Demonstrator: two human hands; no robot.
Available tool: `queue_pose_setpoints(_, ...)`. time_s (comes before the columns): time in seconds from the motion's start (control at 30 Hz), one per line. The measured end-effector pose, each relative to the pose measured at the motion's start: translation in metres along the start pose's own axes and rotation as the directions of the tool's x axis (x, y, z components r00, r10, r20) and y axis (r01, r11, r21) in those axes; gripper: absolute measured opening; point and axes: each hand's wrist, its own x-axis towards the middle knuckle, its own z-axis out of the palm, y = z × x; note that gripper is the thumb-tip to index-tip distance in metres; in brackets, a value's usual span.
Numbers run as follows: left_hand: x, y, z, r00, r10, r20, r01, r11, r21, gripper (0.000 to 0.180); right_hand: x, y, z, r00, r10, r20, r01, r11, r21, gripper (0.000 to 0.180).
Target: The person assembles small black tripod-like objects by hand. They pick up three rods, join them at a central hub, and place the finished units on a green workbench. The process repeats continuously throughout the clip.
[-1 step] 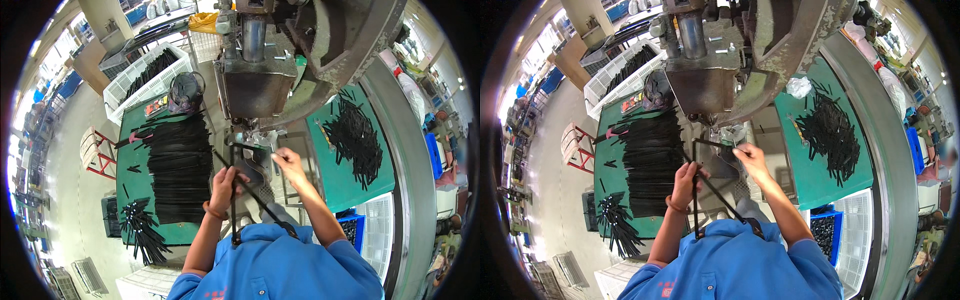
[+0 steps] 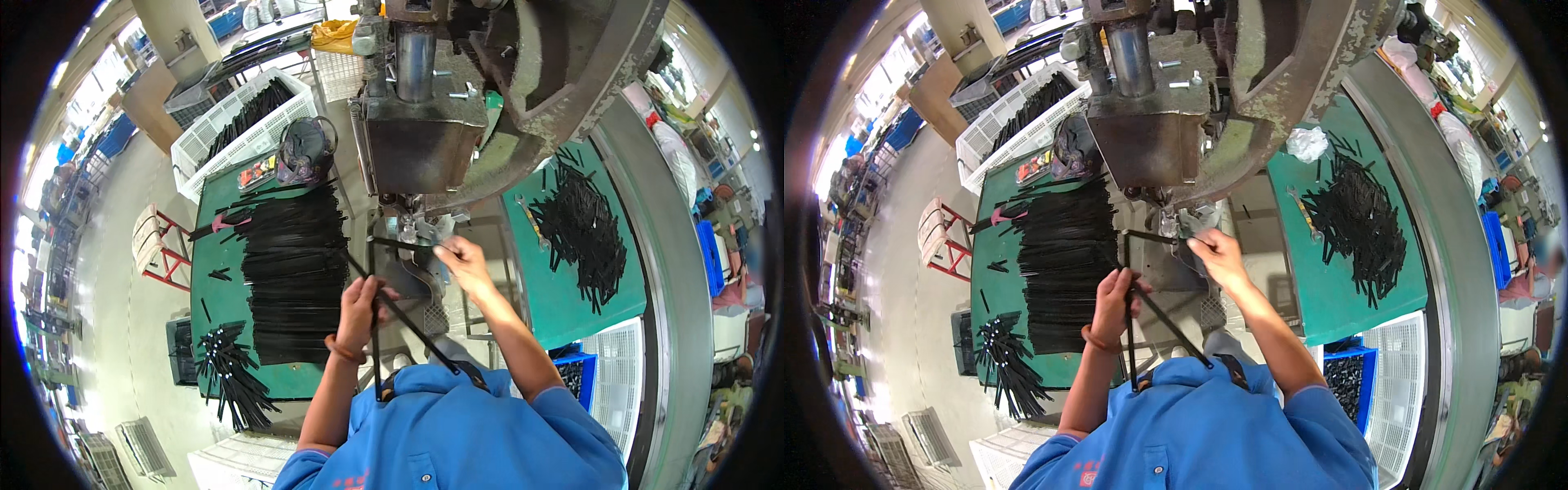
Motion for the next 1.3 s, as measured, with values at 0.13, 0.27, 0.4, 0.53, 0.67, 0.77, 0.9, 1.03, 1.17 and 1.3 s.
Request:
queue_pose_setpoints(0.13, -0.012, -0.008, -0.031, 0.989, 0.091, -0.119, -0.093, 0.996, -0.013, 0.026, 0.031, -0.024, 0.04, 0.995, 0.027, 0.092, -0.023, 0.999, -0.041, 0.011)
queue_pose_setpoints(0.27, -0.026, -0.017, -0.028, 0.974, 0.055, -0.22, -0.069, 0.996, -0.056, 0.026, 0.037, -0.025, 0.039, 0.946, 0.293, 0.141, -0.29, 0.956, -0.044, 0.014)
queue_pose_setpoints(0.4, -0.031, -0.02, -0.015, 0.959, 0.053, -0.279, -0.075, 0.995, -0.071, 0.026, 0.034, -0.009, 0.045, 0.895, 0.367, 0.253, -0.378, 0.926, -0.008, 0.024)
queue_pose_setpoints(0.53, -0.047, -0.015, -0.006, 0.95, 0.09, -0.299, -0.113, 0.992, -0.059, 0.025, 0.075, 0.035, -0.004, 0.979, -0.11, 0.171, 0.184, 0.838, -0.513, 0.036)
queue_pose_setpoints(0.67, -0.047, -0.016, 0.008, 0.951, 0.078, -0.298, -0.088, 0.996, -0.022, 0.025, 0.144, 0.067, -0.018, 0.912, -0.305, 0.274, 0.39, 0.441, -0.809, 0.037)
queue_pose_setpoints(0.77, -0.05, -0.014, 0.024, 0.962, 0.07, -0.264, -0.077, 0.997, -0.018, 0.026, 0.167, 0.079, -0.012, 0.907, -0.273, 0.321, 0.408, 0.378, -0.831, 0.037)
queue_pose_setpoints(0.9, -0.05, -0.02, 0.028, 0.972, 0.05, -0.23, -0.057, 0.998, -0.024, 0.028, 0.176, 0.083, -0.012, 0.9, -0.262, 0.348, 0.429, 0.395, -0.812, 0.038)
queue_pose_setpoints(1.03, -0.045, -0.023, 0.042, 0.975, 0.039, -0.218, -0.043, 0.999, -0.016, 0.027, 0.165, 0.089, -0.008, 0.892, -0.294, 0.343, 0.439, 0.388, -0.81, 0.038)
queue_pose_setpoints(1.17, -0.042, -0.022, 0.047, 0.983, 0.05, -0.174, -0.05, 0.999, 0.005, 0.027, 0.171, 0.089, -0.005, 0.893, -0.331, 0.305, 0.423, 0.383, -0.822, 0.039)
queue_pose_setpoints(1.3, -0.039, -0.022, 0.048, 0.993, 0.028, -0.117, -0.029, 1.0, -0.002, 0.027, 0.181, 0.091, -0.015, 0.893, -0.379, 0.244, 0.399, 0.412, -0.819, 0.04)
